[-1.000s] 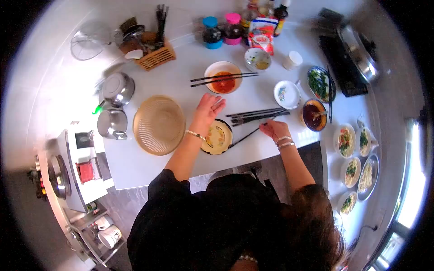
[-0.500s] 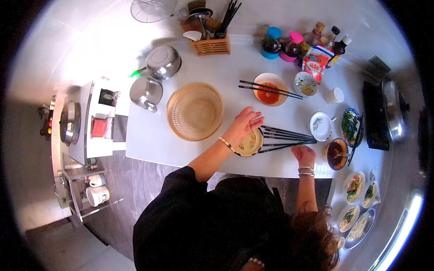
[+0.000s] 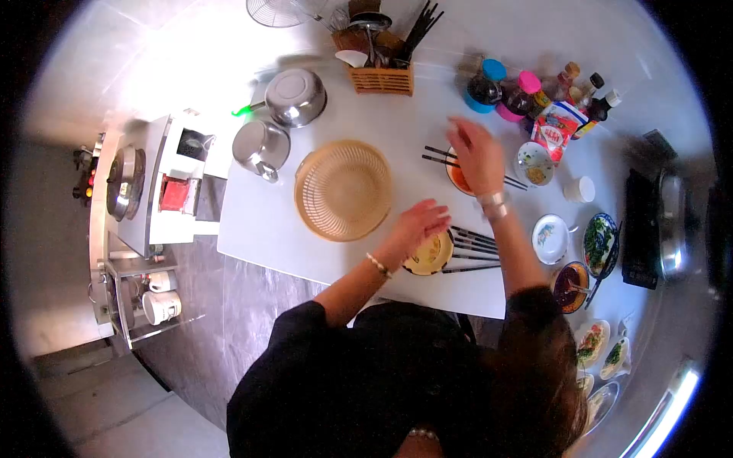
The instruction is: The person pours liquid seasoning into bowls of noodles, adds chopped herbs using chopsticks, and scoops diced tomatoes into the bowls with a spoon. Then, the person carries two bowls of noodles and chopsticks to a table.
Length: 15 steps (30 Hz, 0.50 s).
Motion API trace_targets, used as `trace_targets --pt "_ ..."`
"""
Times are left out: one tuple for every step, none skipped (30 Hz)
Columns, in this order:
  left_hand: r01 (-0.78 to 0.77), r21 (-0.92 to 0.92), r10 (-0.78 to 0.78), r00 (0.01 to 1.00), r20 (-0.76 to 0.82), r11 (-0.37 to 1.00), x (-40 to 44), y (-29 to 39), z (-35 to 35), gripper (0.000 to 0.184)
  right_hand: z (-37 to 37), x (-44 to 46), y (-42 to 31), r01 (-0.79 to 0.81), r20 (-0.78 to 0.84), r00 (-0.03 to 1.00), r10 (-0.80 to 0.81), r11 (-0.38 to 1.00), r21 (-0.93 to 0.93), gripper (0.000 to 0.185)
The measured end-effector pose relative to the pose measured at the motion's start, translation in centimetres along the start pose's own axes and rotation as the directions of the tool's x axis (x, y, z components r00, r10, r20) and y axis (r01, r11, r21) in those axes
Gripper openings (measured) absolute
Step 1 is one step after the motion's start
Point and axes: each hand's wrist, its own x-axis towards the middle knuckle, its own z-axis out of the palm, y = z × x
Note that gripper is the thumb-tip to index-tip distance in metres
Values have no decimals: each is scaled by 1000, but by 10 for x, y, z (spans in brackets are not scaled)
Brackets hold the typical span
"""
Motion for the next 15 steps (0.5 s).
trace_targets --pt "15 72 -19 999 51 997 -2 2 2 42 14 29 -5 -12 31 999 14 999 -42 24" --pt "23 145 -38 994 102 989 -5 4 4 41 33 56 -5 21 20 1000 -18 988 -152 25" --pt "201 31 -202 977 70 979 -12 37 24 39 50 81 -3 54 15 999 -52 965 -258 26" --pt "369 -87 -365 929 56 925 -20 65 40 38 66 100 2 66 72 996 -43 934 -350 23" --pt "390 -156 -389 920 43 907 -26 80 43 31 83 115 9 83 129 991 -29 895 -439 20" --pt "397 -62 -394 918 46 916 -31 92 42 30 98 126 16 106 186 983 -9 846 -522 17" --pt "399 33 -400 915 49 916 -34 100 37 28 110 135 24 138 234 972 -7 823 -551 17" --pt "375 44 -376 926 18 926 -36 101 28 26 119 141 34 167 278 961 1 797 -580 17" --pt "353 55 -353 936 -10 934 -38 101 20 25 124 146 38 197 323 946 13 769 -608 17" --pt "336 62 -334 942 -42 940 -42 101 13 23 128 149 42 221 299 954 -26 736 -640 17" --pt "316 57 -312 947 -72 947 -45 108 10 22 126 152 38 241 280 958 -63 703 -669 18" --pt "291 53 -284 953 -106 955 -45 115 6 22 124 156 33 265 262 959 -109 668 -695 18" --pt "255 54 -246 959 -143 965 -42 126 4 22 119 161 26 269 232 961 -149 684 -678 18" --pt "141 42 -132 977 -167 989 -41 138 5 24 107 165 16 270 195 963 -187 699 -662 18" --pt "20 101 0 981 -195 995 -38 148 1 26 91 167 6 265 153 964 -219 712 -650 17"
